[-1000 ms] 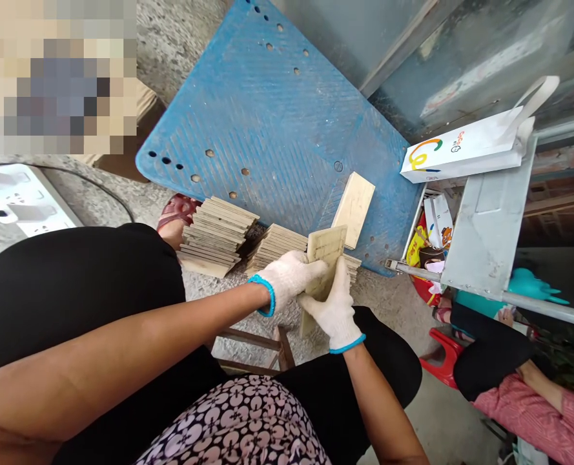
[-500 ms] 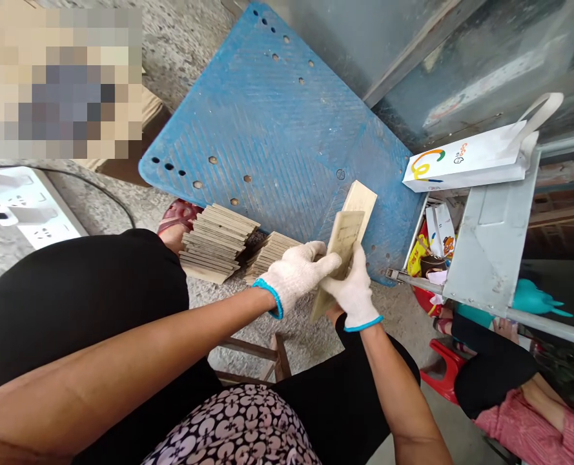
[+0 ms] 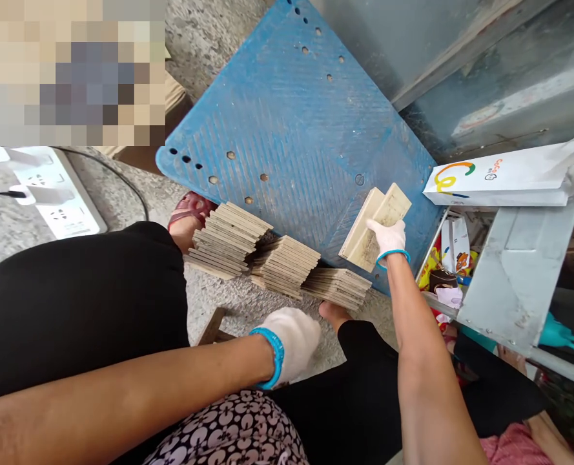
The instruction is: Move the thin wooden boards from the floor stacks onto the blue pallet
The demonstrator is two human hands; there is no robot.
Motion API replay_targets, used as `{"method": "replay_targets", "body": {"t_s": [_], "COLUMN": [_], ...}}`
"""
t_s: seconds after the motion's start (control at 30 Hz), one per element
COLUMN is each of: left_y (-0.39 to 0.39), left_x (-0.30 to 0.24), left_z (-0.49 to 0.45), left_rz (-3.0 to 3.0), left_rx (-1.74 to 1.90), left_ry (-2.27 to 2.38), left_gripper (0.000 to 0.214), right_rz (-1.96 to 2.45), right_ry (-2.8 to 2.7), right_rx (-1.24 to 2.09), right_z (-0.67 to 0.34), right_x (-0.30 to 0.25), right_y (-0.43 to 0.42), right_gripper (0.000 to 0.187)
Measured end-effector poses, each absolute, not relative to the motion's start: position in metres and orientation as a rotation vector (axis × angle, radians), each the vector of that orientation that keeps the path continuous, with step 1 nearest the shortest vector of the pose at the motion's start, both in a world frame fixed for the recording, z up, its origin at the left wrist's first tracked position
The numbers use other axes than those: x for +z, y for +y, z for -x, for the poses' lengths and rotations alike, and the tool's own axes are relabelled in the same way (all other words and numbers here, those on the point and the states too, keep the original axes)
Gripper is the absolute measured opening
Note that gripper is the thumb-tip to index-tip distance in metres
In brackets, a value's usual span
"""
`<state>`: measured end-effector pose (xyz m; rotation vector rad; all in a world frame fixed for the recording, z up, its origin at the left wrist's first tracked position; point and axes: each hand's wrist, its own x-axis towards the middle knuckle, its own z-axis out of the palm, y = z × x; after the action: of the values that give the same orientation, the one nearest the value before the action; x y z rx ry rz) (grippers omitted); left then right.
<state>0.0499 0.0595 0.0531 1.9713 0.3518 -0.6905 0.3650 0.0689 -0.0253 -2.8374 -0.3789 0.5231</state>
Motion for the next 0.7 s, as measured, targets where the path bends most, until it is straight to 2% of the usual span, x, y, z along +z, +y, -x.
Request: {"method": "replay_targets", "body": {"t_s": [0.13,0.7], "left_y": [0.051,0.039], "left_x": [0.034,0.023], "left_z": [-0.039,-0.034], "left_rz": [-1.936,-2.195], "left_rx": [-0.691,-0.731], "left_ry": [0.424,0.442], "left_gripper": [0.025,0.028], "right_rz": [2.942,3.023], "right_ry": [-0.321,-0.280], "right_rx": [0.555,0.604], "right_z": [-0.365,-0.373], "right_x": [-0.041,-0.063], "right_y": [0.074,0.080], "right_gripper": [0.105,0.106]}}
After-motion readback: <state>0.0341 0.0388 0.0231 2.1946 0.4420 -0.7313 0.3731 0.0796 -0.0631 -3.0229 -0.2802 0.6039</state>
